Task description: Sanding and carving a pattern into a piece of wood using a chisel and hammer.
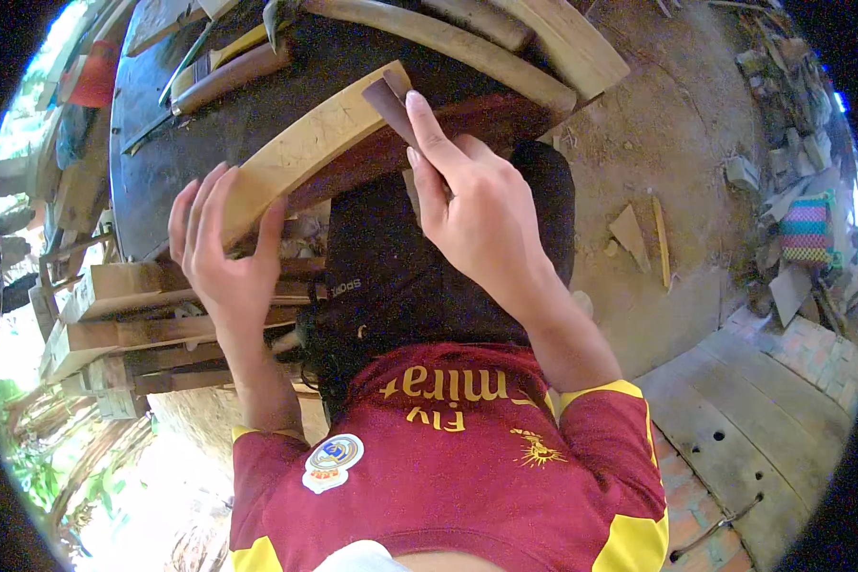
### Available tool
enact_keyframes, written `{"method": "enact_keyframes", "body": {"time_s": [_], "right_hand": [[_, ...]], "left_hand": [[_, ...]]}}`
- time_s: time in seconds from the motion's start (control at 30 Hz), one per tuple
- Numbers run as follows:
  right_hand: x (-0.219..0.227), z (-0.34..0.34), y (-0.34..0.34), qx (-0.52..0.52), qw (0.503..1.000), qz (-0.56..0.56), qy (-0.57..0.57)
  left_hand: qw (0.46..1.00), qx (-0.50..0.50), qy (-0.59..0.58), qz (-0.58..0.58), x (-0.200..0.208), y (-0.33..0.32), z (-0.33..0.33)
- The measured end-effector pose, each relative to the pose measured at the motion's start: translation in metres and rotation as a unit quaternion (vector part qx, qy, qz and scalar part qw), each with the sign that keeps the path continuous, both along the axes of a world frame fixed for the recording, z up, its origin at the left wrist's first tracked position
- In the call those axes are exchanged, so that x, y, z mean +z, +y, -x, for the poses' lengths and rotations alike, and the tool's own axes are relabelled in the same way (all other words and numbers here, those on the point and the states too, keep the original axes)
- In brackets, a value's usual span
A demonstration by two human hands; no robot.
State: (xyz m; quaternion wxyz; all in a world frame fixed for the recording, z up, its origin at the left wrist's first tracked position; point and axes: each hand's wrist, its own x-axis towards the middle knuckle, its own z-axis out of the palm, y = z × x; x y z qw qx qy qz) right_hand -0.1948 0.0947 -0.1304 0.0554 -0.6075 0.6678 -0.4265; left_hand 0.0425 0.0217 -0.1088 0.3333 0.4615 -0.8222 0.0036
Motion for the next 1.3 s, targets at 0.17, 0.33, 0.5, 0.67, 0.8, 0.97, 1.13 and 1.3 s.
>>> {"method": "enact_keyframes", "body": {"time_s": [0.17,0.33,0.5,0.67,0.8,0.97,1.13,1.3], "right_hand": [[0.004,-0.001,0.001,0.006,1.0,-0.017,-0.012],[0.002,0.02,-0.006,-0.011,0.996,0.091,-0.016],[0.003,0.004,-0.011,0.022,0.989,0.146,-0.022],[0.018,0.015,-0.027,-0.05,0.996,0.071,0.03],[0.032,0.003,-0.028,0.081,0.995,-0.027,0.042],[0.028,0.022,-0.037,-0.036,0.999,0.001,0.012],[0.026,0.024,-0.03,0.027,0.999,0.024,0.039],[0.034,0.006,-0.01,0.068,0.993,-0.031,0.088]], "left_hand": [[0.998,-0.064,0.017,-0.009,-0.006,-0.019,0.037],[0.997,-0.07,-0.002,0.026,-0.011,-0.027,0.044],[0.997,-0.076,0.012,0.027,-0.01,-0.03,0.047],[0.998,-0.064,0.013,0.013,-0.005,-0.029,0.046],[0.998,-0.063,0.03,-0.01,-0.004,-0.029,0.048],[0.998,-0.06,0.029,-0.007,-0.006,-0.029,0.047],[0.998,-0.057,0.032,-0.009,-0.006,-0.028,0.047],[0.997,-0.062,0.04,-0.004,-0.009,-0.03,0.048]]}}
